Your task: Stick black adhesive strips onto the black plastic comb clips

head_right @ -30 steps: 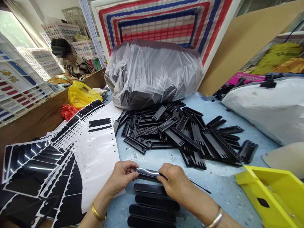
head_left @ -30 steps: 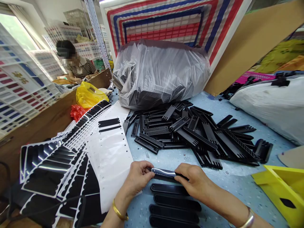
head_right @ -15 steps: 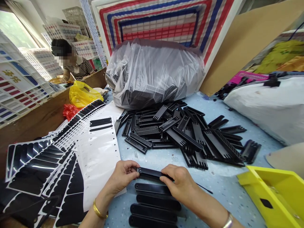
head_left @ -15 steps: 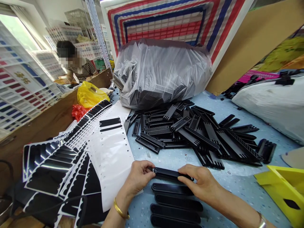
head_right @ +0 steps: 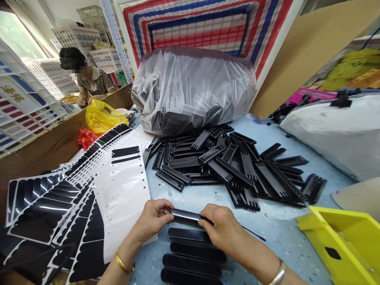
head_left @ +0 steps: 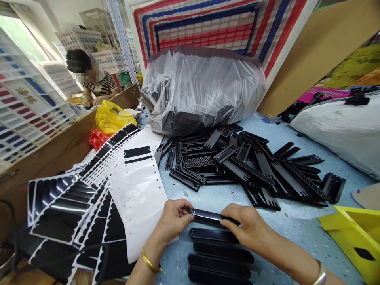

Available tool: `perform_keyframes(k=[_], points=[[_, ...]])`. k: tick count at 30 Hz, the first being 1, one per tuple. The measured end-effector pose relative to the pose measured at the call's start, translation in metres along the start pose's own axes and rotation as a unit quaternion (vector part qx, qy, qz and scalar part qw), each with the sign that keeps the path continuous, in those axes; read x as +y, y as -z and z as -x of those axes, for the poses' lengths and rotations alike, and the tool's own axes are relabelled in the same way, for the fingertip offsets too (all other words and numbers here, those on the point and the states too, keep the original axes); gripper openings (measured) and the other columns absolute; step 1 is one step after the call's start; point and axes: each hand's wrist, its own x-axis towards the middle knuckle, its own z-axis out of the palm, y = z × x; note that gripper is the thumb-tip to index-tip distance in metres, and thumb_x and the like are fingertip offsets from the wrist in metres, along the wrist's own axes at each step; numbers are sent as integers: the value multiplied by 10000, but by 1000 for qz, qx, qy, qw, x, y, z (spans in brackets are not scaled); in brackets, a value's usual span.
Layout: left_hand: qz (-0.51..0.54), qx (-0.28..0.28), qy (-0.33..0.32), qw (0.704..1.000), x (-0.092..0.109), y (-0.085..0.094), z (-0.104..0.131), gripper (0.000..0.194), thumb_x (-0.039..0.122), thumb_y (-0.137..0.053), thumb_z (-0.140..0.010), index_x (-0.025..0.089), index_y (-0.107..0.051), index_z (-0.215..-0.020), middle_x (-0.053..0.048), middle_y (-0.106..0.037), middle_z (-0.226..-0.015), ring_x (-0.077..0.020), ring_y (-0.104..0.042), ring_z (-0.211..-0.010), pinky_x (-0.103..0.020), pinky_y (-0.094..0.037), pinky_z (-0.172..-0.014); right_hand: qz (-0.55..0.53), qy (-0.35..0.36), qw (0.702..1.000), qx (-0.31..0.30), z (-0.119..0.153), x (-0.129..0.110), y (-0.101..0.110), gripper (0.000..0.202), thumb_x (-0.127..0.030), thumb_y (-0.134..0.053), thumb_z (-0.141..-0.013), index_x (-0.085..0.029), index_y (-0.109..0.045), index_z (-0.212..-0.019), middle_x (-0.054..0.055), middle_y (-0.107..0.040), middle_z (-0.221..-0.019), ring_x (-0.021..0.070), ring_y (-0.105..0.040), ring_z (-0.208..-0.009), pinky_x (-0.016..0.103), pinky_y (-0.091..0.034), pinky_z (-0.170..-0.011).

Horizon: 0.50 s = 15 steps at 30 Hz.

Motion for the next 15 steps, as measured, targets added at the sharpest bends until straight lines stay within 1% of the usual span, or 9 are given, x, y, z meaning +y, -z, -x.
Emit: perform_keyframes(k=[7,15], points=[[-3,0,-12,1000,0,0,0,174,163,-622,-610,134,-691,-768,47,-545,-517,-95,-450,-490,-224,-327,-494,5,5,1000,4,-1,4,-3,214,-198,-529,-844,-210,-739,-802,55,-726,-785,198,-665,-724,292,-500,-674],[-6,0,-12,1000,7,-1,3,156,170,-623,-624,130,-692,-758,40,-548,-527,-99,-457,-496,-222,-321,-487,22,9,1000,2,-1,3,-5,192,-164,-550,-848,-200,-710,-749,54,-710,-784,202,-657,-728,291,-480,-671]])
